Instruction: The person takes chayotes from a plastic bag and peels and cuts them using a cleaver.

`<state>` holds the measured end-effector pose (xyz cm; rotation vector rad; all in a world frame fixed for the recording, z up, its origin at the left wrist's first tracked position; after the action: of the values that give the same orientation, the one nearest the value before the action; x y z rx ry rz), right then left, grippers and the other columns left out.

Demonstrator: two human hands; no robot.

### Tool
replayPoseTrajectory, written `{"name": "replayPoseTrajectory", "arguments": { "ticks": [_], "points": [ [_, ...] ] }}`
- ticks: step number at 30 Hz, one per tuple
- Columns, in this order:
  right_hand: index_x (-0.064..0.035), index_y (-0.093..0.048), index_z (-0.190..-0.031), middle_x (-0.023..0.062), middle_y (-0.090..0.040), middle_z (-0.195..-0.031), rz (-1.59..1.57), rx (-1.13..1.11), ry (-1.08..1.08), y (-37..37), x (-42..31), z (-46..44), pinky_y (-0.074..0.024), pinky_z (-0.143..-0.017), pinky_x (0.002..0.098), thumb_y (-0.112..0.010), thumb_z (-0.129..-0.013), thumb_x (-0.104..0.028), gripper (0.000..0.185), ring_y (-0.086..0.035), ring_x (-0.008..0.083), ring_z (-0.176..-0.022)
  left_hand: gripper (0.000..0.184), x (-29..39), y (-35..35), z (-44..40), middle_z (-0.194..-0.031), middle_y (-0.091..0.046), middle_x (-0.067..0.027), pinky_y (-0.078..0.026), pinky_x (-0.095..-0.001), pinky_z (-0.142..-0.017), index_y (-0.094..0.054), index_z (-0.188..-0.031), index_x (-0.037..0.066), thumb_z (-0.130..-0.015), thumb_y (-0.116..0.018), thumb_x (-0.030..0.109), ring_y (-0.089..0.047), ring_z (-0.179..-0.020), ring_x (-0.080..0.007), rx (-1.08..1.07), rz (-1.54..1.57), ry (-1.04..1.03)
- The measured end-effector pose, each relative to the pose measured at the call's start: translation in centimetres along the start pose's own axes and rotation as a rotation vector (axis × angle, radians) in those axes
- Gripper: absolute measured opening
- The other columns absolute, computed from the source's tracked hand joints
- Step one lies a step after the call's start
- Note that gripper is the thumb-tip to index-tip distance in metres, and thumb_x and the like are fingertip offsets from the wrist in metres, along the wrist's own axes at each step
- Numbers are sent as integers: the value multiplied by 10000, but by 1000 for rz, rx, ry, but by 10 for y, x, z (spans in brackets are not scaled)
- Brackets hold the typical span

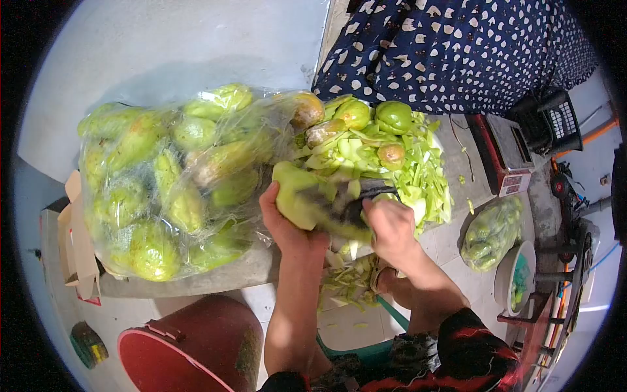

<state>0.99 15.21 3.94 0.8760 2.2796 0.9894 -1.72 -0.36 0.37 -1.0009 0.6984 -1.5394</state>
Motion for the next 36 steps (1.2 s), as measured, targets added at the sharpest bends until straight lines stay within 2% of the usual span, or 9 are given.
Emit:
{"name": "replayPoseTrajectory", "arguments": {
  "ticks": [3, 8, 12, 19, 22, 25, 28, 32, 36],
  "points": [
    [-35, -567, -901, 98, -506, -645, -34, -9, -100, 3, 14, 0, -440, -494, 369, -654, -640, -4, 277, -551, 264, -556, 493, 6, -4, 6, -1014, -654, -179, -521, -459, -834, -604, -1112, 25, -874, -485, 439, -633, -939, -301, -122, 115, 68],
    [23, -595, -858, 69, -471, -621, -92, 23, 122, 22, -10, -8, -409, -438, 338, -635, -656, -54, 220, -499, 220, -502, 527, 5, 7, -5, -1029, -640, -195, -540, -462, -803, -570, -1185, 17, -868, -496, 432, -643, -904, -314, -229, 26, 61],
    [28, -621, -856, 47, -436, -601, -99, 31, 153, 23, -14, -3, -375, -421, 324, -638, -655, -47, 215, -470, 196, -482, 550, 2, 5, -3, -1039, -618, -220, -565, -461, -769, -536, -1214, 6, -871, -491, 435, -649, -868, -335, -378, 47, 109],
    [25, -626, -825, 40, -429, -597, -52, 14, 188, 29, -21, -9, -379, -430, 314, -640, -647, -33, 188, -471, 181, -485, 571, 2, 1, 0, -1056, -604, -235, -569, -460, -756, -520, -1223, 2, -869, -486, 449, -640, -889, -327, -393, 74, 138],
    [19, -613, -858, 56, -446, -613, -36, -34, 154, 24, -17, -6, -392, -438, 336, -644, -627, -38, 240, -484, 213, -503, 562, 4, 2, 0, -1036, -617, -223, -557, -449, -768, -532, -1213, 8, -859, -491, 443, -635, -887, -324, -358, 6, 103],
    [9, -593, -903, 83, -489, -651, -123, -58, 22, 15, -6, -2, -423, -464, 368, -657, -601, -45, 314, -527, 257, -551, 521, 9, -4, 4, -999, -651, -163, -535, -411, -761, -567, -1163, 25, -815, -522, 409, -645, -870, -282, -282, -78, 50],
    [-5, -572, -940, 109, -556, -718, -115, -153, -33, 24, -10, -3, -475, -525, 392, -681, -565, -48, 393, -596, 302, -639, 539, 15, -6, 6, -993, -650, -164, -530, -401, -768, -559, -1182, 19, -817, -513, 413, -641, -875, -275, -322, -117, 48],
    [34, -595, -932, 152, -598, -705, -189, -153, -103, 17, 1, 0, -483, -552, 388, -727, -580, -14, 379, -613, 340, -619, 566, 17, -5, 4, -1015, -644, -168, -531, -391, -786, -537, -1219, 8, -816, -510, 403, -639, -886, -275, -368, -101, 86],
    [22, -595, -943, 157, -600, -715, -208, -135, -78, 21, -1, 1, -490, -581, 394, -716, -582, -2, 381, -613, 357, -643, 597, 22, -9, 8, -1069, -636, -185, -533, -397, -811, -514, -1256, -14, -815, -506, 389, -642, -904, -282, -478, -102, 106]
  ]
}}
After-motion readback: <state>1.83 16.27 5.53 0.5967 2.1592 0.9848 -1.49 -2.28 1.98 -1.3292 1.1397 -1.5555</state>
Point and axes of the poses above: each hand's wrist, its own z-axis away from the middle knuckle, its own y-axis out of the back of the hand, x = y × z, the point moved 3 cm from there along -z, towards the middle knuckle
